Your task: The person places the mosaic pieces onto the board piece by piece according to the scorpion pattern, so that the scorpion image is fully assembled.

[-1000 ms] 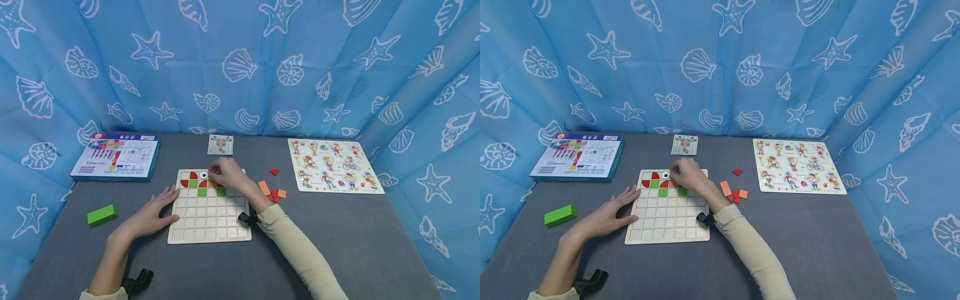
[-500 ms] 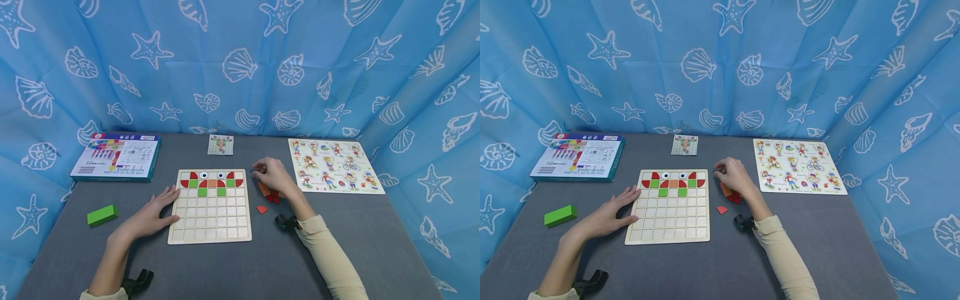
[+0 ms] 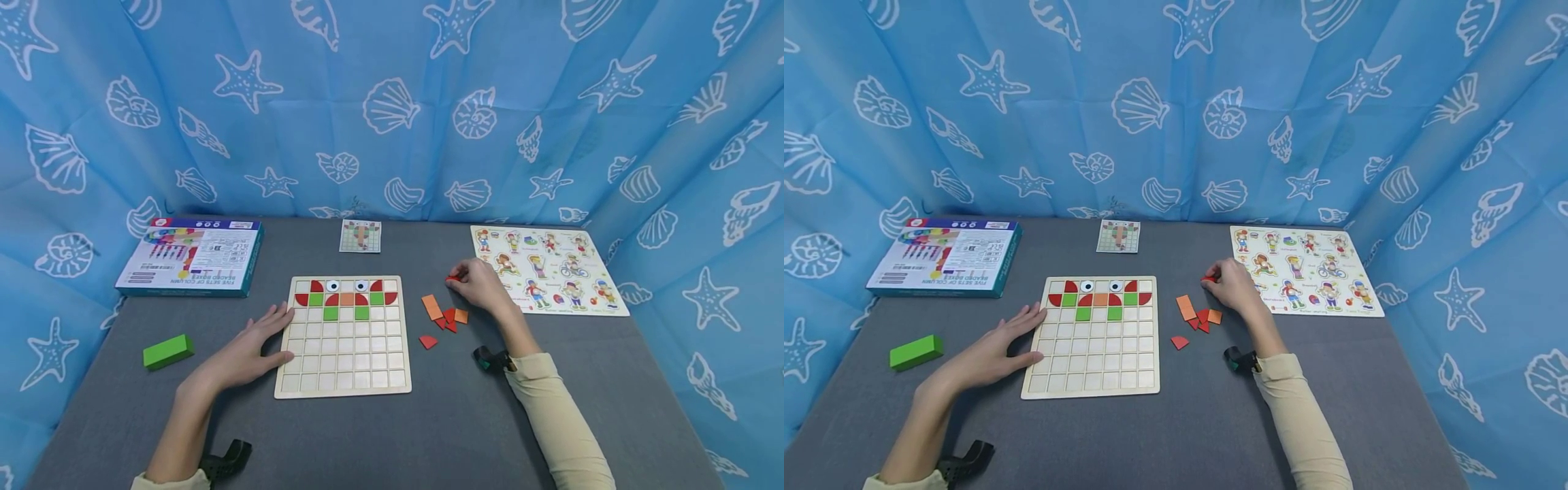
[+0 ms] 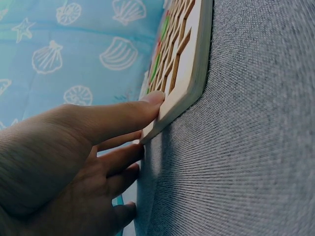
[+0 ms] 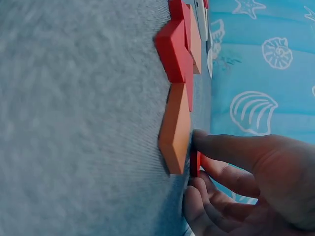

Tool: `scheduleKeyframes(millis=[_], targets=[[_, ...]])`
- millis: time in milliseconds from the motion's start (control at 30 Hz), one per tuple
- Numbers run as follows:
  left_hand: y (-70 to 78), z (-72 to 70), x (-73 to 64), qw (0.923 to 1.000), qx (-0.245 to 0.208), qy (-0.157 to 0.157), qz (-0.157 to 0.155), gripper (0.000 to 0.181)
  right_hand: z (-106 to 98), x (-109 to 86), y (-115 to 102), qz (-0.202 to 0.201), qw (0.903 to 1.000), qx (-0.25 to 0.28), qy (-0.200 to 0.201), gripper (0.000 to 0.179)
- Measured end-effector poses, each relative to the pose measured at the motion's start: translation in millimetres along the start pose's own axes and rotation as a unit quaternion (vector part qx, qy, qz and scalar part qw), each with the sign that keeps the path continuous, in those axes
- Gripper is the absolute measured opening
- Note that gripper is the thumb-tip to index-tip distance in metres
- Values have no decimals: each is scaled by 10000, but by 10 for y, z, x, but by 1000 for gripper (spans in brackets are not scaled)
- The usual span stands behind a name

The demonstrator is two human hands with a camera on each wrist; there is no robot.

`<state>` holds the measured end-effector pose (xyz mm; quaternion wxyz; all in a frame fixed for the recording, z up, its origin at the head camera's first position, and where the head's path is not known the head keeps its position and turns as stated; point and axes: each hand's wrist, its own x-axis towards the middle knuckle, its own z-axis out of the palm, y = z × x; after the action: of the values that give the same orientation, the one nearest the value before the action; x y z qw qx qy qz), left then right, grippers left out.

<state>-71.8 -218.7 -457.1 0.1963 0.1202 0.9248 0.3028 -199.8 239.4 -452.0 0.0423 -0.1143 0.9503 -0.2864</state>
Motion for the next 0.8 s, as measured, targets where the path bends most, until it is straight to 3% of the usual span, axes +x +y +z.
scheduleKeyframes(millis=[500, 800], targets=[[21, -4, -16, 10000, 6, 19, 14, 89, -48, -132, 1, -62, 9986, 427, -321, 13], [15, -8, -25, 9999, 1, 82, 132, 87, -51, -297, -242, -479, 9929, 1058, -266, 11]])
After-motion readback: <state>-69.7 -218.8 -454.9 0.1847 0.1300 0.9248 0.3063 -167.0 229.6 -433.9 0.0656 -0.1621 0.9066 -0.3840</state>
